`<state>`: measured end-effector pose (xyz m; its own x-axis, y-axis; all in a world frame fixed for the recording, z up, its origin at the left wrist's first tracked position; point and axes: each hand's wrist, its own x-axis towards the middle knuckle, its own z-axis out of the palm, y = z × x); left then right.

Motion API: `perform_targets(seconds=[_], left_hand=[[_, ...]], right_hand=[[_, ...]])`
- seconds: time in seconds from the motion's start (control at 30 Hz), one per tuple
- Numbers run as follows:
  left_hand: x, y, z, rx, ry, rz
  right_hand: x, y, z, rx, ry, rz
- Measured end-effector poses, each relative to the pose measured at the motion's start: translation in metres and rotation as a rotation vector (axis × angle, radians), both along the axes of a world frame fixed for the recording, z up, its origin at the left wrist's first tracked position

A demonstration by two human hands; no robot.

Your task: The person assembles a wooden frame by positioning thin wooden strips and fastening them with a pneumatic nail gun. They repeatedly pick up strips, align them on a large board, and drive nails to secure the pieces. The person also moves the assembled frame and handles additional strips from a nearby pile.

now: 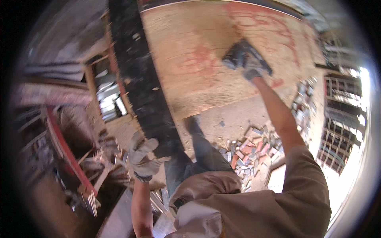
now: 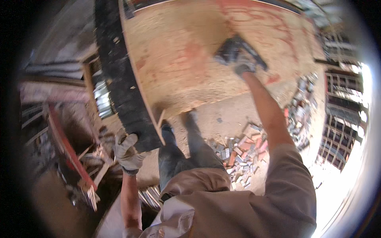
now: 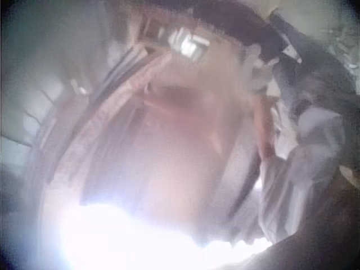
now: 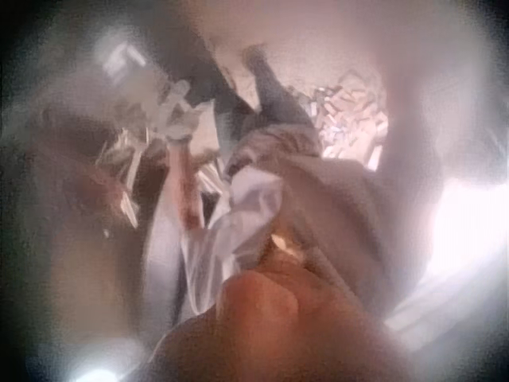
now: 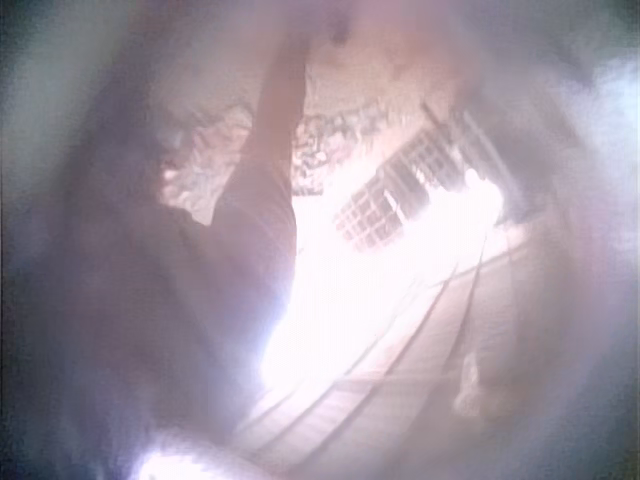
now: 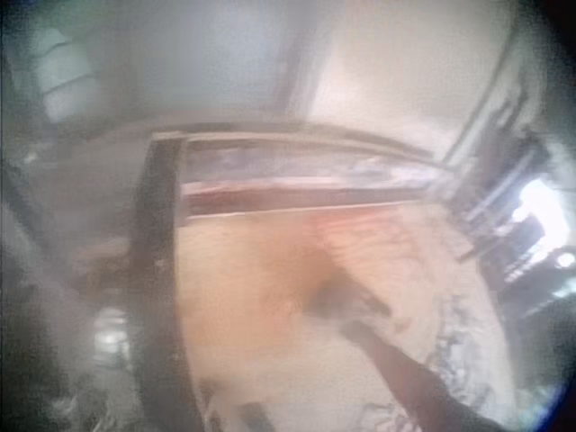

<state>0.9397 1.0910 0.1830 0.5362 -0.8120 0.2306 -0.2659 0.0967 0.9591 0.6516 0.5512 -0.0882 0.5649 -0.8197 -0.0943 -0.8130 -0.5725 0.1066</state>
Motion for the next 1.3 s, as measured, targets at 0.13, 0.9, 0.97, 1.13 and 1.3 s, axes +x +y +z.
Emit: perform_targets(seconds=[0.13, 0.9, 0.97, 1.13, 1.3], left_hand=[[0.002, 0.008, -0.005, 0.192, 0.263, 0.094], [0.009, 0.002, -0.012, -0.214, -0.323, 0.06], [0.009, 0.0, -0.014, -0.255, -0.29, 0.064], [0.009, 0.004, -0.013, -0.213, -0.228, 0.046], [0.01, 0.01, -0.006, -0.143, -0.265, 0.011]], right_hand=[[0.008, -0.047, -0.056, -0.238, 0.311, 0.18], [0.024, 0.418, 0.492, 1.489, -0.732, -0.608], [0.032, 0.43, 0.486, 1.444, -0.65, -0.505], [0.045, 0.445, 0.476, 1.415, -0.579, -0.559], [0.05, 0.446, 0.482, 1.391, -0.534, -0.443]])
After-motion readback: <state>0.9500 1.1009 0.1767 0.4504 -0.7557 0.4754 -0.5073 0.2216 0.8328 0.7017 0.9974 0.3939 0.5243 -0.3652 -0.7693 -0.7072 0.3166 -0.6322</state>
